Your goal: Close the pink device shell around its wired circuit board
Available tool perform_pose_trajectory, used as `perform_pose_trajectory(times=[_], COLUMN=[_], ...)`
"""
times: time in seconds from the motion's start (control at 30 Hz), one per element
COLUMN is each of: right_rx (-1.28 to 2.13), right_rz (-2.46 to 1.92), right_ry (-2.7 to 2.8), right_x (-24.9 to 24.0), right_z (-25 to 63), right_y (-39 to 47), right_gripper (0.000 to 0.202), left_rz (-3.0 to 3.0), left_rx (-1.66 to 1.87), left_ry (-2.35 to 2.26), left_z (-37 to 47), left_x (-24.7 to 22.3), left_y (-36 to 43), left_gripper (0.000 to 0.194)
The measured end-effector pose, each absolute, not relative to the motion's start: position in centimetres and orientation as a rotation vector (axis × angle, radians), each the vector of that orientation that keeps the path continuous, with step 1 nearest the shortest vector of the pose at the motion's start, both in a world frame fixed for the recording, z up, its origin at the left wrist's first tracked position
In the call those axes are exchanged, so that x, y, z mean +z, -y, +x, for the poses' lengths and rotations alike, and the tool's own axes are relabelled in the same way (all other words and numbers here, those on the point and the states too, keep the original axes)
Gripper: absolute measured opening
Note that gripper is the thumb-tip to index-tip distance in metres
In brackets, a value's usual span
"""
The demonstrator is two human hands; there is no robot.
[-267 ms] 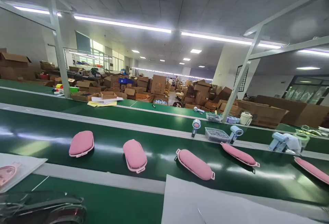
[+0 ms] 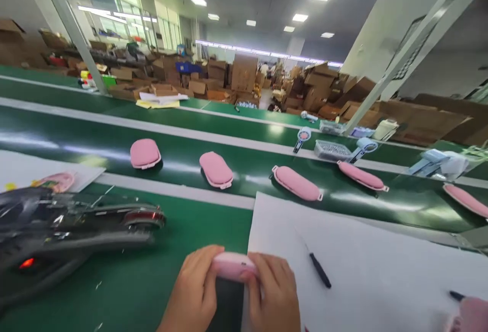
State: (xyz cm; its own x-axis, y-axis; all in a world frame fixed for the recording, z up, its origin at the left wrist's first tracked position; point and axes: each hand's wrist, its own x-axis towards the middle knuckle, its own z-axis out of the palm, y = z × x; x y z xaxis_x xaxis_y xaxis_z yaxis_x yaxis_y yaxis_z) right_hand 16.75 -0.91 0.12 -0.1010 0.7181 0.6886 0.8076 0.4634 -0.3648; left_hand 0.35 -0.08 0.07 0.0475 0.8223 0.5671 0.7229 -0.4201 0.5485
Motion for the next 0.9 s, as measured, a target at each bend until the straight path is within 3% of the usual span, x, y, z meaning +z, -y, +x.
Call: perform_pose_trajectory(times=[0.17, 0.3, 0.5, 0.7, 0.9], right_rx=[-0.069, -0.101, -0.142, 0.023, 0.055], right_rz=[-1.307, -1.336, -1.363, -1.310, -1.333], right_ry=[1.805, 1.744, 1.746, 1.930, 1.949], right_x=[0.9, 0.7, 0.7, 1.9, 2.1], right_z=[17.1, 16.4, 15.8, 17.6, 18.7], right_y=[1.4, 1.7, 1.1, 0.9, 1.4], right_gripper=[0.023, 0.018, 0.023, 0.024, 0.025], left_rz=[2.333, 2.228, 2.155, 2.172, 2.307], left_rx=[1.186, 1.273, 1.295, 1.261, 1.251], left_ry=[-1.758, -1.719, -1.727, -1.731, -1.770], left_z=[2.4, 3.4, 3.6, 3.2, 3.2], left_x=[0.6, 0.2, -0.2, 0.4, 0.1], left_y=[0.8, 0.9, 0.4, 0.7, 1.2], left_gripper=[0.024, 0.012, 0.011, 0.014, 0.030])
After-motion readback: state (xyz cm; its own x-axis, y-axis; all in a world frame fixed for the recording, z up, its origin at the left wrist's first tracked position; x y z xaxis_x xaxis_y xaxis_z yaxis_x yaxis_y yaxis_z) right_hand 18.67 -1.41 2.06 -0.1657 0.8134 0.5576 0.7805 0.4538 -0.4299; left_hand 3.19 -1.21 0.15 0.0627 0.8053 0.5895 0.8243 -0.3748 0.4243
